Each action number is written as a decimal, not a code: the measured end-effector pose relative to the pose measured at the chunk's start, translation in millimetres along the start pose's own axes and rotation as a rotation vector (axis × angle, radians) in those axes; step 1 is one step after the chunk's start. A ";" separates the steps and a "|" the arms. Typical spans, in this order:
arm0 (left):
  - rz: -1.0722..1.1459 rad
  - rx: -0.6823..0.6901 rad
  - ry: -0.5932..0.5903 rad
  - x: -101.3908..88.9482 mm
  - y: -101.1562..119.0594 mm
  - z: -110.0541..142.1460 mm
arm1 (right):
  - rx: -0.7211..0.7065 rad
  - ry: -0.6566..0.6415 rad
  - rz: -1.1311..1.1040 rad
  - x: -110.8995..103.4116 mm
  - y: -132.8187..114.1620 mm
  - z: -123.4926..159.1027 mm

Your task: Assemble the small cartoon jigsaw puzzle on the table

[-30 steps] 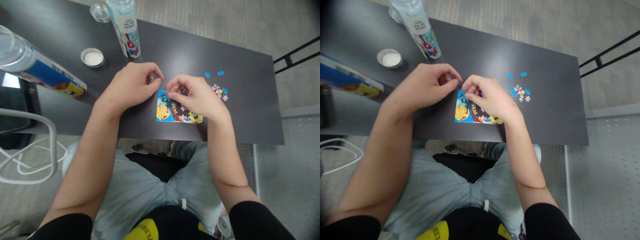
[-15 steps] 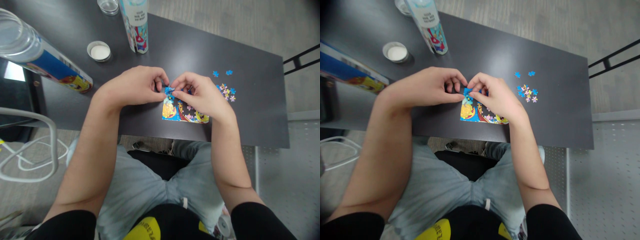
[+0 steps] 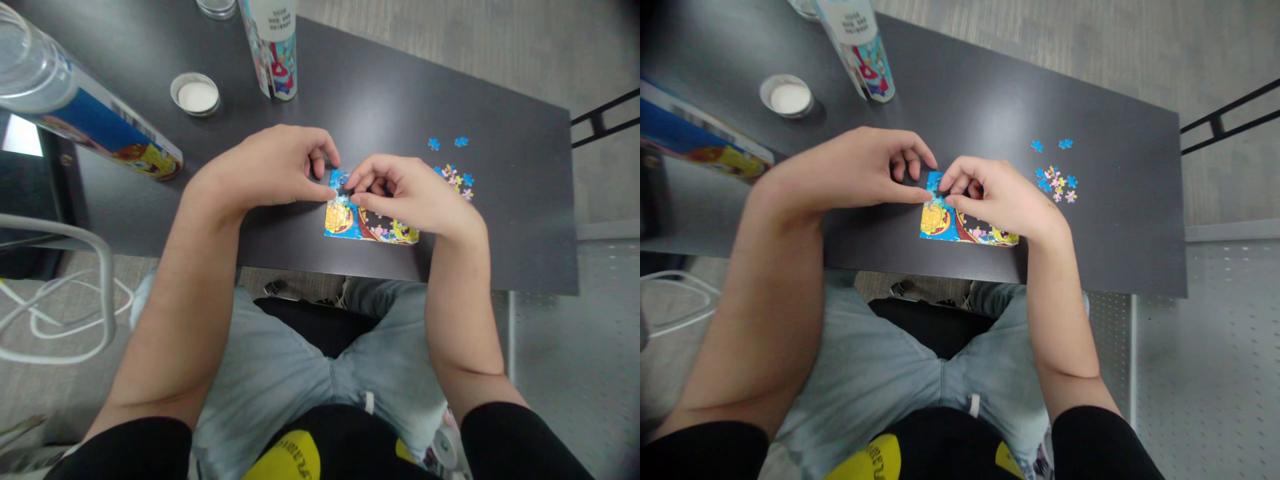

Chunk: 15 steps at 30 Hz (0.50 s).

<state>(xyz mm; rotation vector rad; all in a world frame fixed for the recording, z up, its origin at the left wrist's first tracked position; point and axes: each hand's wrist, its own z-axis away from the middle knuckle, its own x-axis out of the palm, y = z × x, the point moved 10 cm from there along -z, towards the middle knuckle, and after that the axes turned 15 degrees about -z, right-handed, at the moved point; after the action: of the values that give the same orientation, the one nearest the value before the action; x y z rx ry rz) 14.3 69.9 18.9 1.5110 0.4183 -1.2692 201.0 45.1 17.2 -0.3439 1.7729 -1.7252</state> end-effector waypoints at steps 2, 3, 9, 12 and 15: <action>-0.002 -0.007 -0.006 -0.1 0.3 0.4 | -0.002 0.001 -0.007 -0.2 0.3 0.0; -0.001 -0.009 -0.012 0.3 0.3 0.6 | -0.005 0.002 -0.014 -0.4 0.4 0.1; -0.001 0.004 -0.007 -0.2 1.0 1.0 | 0.013 0.022 -0.009 -2.7 5.8 -0.9; 0.001 0.000 -0.010 -0.1 1.7 1.2 | 0.005 0.020 0.035 -1.7 5.3 -2.8; -0.001 0.004 -0.010 -0.4 2.3 0.6 | -0.045 0.030 0.056 -1.8 -3.1 -3.0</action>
<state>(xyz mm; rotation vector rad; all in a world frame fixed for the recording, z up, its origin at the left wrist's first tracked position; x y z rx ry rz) 15.7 68.6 20.5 1.5076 0.4096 -1.2787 199.8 48.3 20.4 -0.2862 1.8279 -1.6611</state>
